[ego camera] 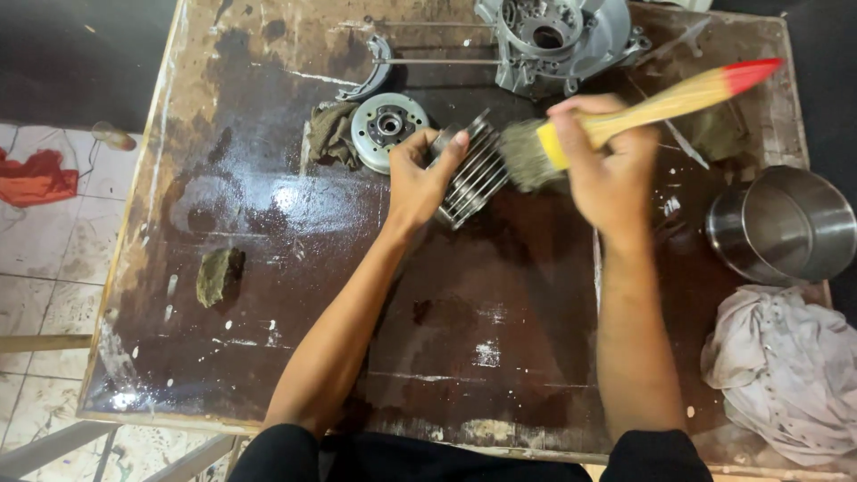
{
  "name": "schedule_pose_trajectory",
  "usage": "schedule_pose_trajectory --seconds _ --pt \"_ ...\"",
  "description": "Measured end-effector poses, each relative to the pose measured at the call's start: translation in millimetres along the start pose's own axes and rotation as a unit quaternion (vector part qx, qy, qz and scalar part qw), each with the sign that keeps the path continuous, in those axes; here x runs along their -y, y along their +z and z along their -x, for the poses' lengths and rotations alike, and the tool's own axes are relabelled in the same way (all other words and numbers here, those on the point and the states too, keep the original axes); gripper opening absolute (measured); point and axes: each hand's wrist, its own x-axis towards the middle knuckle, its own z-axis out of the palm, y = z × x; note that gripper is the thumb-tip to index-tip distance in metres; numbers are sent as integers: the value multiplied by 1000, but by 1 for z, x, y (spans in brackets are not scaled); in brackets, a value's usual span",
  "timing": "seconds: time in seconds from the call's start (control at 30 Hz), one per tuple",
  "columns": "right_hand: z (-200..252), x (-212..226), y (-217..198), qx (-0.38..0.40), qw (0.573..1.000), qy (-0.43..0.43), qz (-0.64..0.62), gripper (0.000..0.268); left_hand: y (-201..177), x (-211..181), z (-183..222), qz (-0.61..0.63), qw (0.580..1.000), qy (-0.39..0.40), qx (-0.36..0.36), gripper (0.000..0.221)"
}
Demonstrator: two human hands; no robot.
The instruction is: Cleaning motorcycle engine components with a brush and cleaning solution.
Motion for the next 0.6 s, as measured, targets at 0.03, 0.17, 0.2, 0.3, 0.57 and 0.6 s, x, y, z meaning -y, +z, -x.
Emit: schedule_pose_trajectory --seconds 0.03,0.17,0.2,0.3,0.57,0.6 --pt "1 2 11 1 1000 2 -1 10 -2 7 0 0 1000 -2 -1 31" --pt "-23 -13 36 44 997 56 -4 11 -10 26 -11 34 999 14 7 34" --pt "-29 -20 36 50 995 82 20 13 -11 32 -10 42 999 12 7 36" --pt "-51 -25 28 77 984 -51 151 14 -8 33 -6 38 999 25 6 41" --pt "-28 9 36 112 991 -62 48 14 -4 33 -9 44 997 65 5 41" --pt "-23 7 39 82 994 26 -61 14 -7 35 -9 37 995 88 8 41"
